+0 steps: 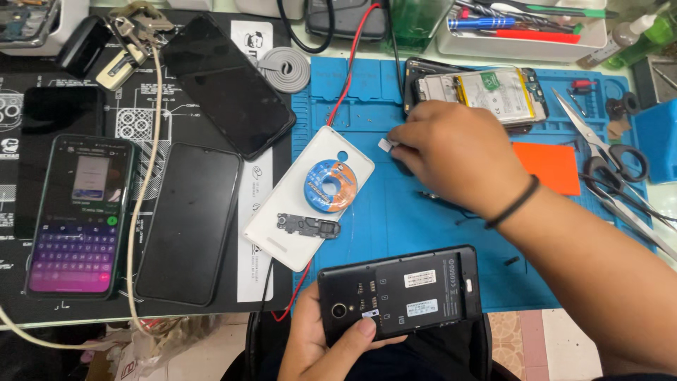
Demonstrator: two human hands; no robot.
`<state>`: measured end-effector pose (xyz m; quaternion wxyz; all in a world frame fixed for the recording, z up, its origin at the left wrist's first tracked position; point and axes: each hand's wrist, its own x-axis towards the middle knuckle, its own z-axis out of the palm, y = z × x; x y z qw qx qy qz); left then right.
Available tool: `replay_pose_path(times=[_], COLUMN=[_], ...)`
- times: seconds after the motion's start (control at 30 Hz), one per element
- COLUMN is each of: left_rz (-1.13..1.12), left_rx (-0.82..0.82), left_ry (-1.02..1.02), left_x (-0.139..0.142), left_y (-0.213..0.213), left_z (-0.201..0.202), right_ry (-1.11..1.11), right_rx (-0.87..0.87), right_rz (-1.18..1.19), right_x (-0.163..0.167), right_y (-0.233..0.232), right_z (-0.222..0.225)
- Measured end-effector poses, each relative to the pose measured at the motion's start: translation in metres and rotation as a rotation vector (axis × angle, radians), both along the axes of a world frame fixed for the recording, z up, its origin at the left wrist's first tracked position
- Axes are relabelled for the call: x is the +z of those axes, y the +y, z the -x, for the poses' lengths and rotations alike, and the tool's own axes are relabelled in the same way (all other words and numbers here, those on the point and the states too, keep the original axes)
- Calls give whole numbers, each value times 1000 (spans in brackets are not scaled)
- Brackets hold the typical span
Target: The person repairs a disassembled smartphone at a workbench. They use a soldering iron to solder a component on the phone's exposed board, then use tweezers and a screwdriver to work on the phone, place an orange pad on its back, and continue manipulating small parts on the board.
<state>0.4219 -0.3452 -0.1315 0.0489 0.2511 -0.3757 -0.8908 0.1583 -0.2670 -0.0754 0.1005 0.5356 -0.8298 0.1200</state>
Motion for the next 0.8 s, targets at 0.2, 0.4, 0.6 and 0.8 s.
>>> replay_pose_path(times=[0.2, 0.4, 0.6, 0.8], left_rz=[-26, -5, 4, -18], left_rx=[28, 24, 18, 41], left_ry=[88, 81, 88, 118], left_x=[-7, -7, -3, 1], left_y=[-1, -1, -6, -10], left_z=[-6, -7, -8, -7], right_ry=[51, -182, -368, -324], right_rx=[-45, -221, -322, -163], right_rz=[-64, -33, -146, -159], right_x=[-9, -19, -18, -17], right_y=[-22, -30, -41, -45], right_z=[-4, -1, 12, 13])
